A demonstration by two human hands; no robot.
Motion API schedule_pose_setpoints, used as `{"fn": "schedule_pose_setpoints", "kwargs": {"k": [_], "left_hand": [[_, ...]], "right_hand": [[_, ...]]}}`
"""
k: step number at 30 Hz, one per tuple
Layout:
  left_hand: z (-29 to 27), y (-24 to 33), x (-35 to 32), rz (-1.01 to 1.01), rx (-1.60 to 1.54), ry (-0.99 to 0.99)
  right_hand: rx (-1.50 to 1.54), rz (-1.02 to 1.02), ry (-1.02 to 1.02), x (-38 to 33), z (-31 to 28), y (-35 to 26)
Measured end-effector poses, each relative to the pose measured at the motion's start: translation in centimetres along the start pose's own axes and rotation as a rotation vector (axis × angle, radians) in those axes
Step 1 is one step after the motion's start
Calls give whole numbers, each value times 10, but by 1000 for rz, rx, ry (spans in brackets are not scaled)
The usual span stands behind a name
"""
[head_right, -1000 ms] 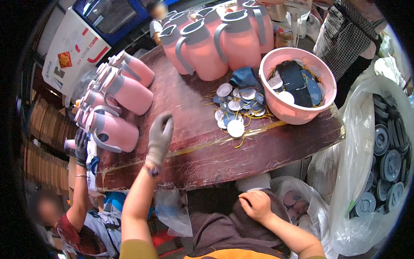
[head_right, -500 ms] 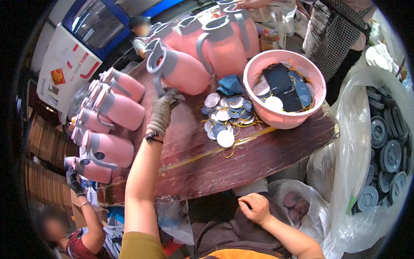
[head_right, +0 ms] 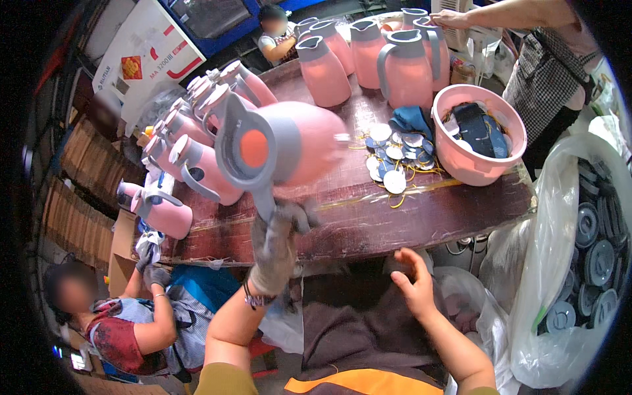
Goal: The person assembles pink kettles by attaching gray lids and inserting small circular tags with yellow strings. They handle each kettle one at a time, place the lid, insert the tag, and set the finished unit on the table. The process repeats across multiple units.
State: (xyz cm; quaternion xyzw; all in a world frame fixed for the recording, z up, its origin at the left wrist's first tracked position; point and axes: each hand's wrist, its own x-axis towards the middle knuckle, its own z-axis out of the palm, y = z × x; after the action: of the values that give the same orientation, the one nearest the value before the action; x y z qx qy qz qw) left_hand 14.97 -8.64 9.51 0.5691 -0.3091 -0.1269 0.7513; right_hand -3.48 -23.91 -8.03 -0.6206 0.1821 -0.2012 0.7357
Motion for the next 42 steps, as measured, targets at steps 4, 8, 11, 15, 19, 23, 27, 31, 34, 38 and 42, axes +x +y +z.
{"fn": "schedule_pose_setpoints", "kwargs": {"k": [4, 8, 11, 15, 19, 23, 27, 31, 34, 38, 42], "left_hand": [[28, 4, -60, -188, -352, -134], [42, 2, -85, -359, -453, -290], [30, 1, -75, 44, 408, 42], [30, 1, -53, 172, 760, -247], [49, -9, -57, -16, 585, -465], [57, -14, -68, 123, 707, -576], [72, -7, -80, -465, 13, -257], [21, -57, -104, -675, -4, -163], [18, -65, -119, -669, -73, -91], [22, -67, -127, -704, -271, 41], [26, -62, -126, -634, -348, 112]], "right_hand": [[403, 30, -71, 5, 11, -26], [666, -104, 126, 6, -23, -25], [671, -126, 189, -16, -33, -81], [711, 82, 355, -42, -78, -65], [661, 108, 400, -55, -85, -65], [251, 245, 310, -67, -137, -106], [-673, -23, 937, -67, -262, -119], [-1519, 376, 1023, -126, -396, -79], [-1675, 1049, 744, -204, -434, -11], [-1830, 1010, 805, -217, -458, 8], [-1630, 699, 1065, -199, -470, -13]]}}
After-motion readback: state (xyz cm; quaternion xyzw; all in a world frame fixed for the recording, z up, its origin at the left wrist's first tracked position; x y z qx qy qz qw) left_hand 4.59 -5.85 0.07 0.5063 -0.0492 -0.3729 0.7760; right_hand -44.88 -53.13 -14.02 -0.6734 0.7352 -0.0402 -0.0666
